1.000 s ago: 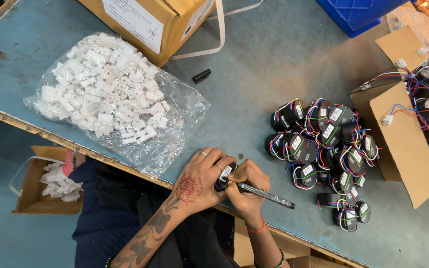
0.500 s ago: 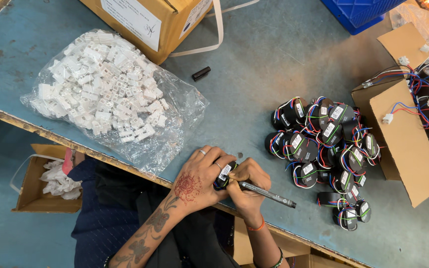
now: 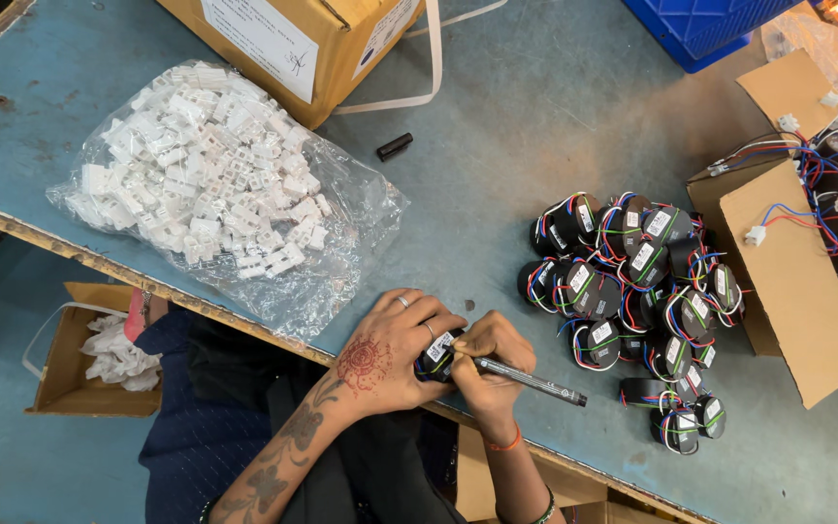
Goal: The person marks small black cylindrical components with a marker and then attaches white plastic connectors to their wires. The person handles each component one at a time, placing marked units aside and continuing the process with the next item.
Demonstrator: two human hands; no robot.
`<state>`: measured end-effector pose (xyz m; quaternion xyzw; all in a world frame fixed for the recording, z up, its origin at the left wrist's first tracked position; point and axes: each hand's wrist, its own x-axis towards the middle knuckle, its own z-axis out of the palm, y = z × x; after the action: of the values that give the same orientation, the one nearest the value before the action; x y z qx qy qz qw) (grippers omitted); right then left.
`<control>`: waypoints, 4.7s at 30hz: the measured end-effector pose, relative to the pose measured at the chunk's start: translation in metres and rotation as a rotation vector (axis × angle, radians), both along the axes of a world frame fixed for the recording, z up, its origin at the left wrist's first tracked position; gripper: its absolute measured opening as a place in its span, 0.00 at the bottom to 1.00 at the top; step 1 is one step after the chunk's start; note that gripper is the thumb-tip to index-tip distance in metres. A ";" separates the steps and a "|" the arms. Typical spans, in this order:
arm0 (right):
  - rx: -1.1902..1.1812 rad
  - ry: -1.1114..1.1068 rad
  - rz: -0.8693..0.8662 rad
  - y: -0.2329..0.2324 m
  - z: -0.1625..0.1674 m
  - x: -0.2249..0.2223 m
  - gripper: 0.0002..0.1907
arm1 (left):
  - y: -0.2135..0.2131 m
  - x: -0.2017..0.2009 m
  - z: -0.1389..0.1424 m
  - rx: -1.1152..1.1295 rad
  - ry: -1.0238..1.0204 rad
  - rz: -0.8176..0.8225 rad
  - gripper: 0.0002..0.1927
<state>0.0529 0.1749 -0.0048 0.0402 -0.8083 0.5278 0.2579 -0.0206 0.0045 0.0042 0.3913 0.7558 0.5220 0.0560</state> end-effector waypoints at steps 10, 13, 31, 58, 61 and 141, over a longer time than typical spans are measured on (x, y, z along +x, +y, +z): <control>0.044 -0.004 0.004 -0.004 0.003 0.000 0.08 | 0.001 0.002 -0.002 -0.010 0.012 0.013 0.31; 0.062 -0.003 -0.002 -0.005 0.003 0.000 0.08 | 0.001 0.002 -0.002 -0.013 0.004 0.006 0.31; 0.068 0.014 -0.032 -0.003 0.003 -0.002 0.07 | 0.003 0.002 -0.002 0.014 0.012 0.008 0.29; 0.050 0.011 -0.061 -0.001 0.003 -0.004 0.08 | 0.004 0.002 0.000 0.005 0.008 0.029 0.37; 0.022 0.009 -0.046 0.002 0.000 -0.003 0.09 | 0.004 0.002 0.002 0.003 -0.019 0.038 0.42; -0.201 -0.167 -0.329 0.013 0.026 0.060 0.05 | 0.032 0.022 -0.005 -0.020 -0.140 0.124 0.12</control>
<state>0.1130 0.1880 0.0214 -0.1621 -0.7657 0.5580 0.2756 0.0014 0.0362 -0.0012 0.3059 0.7779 0.5429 0.0803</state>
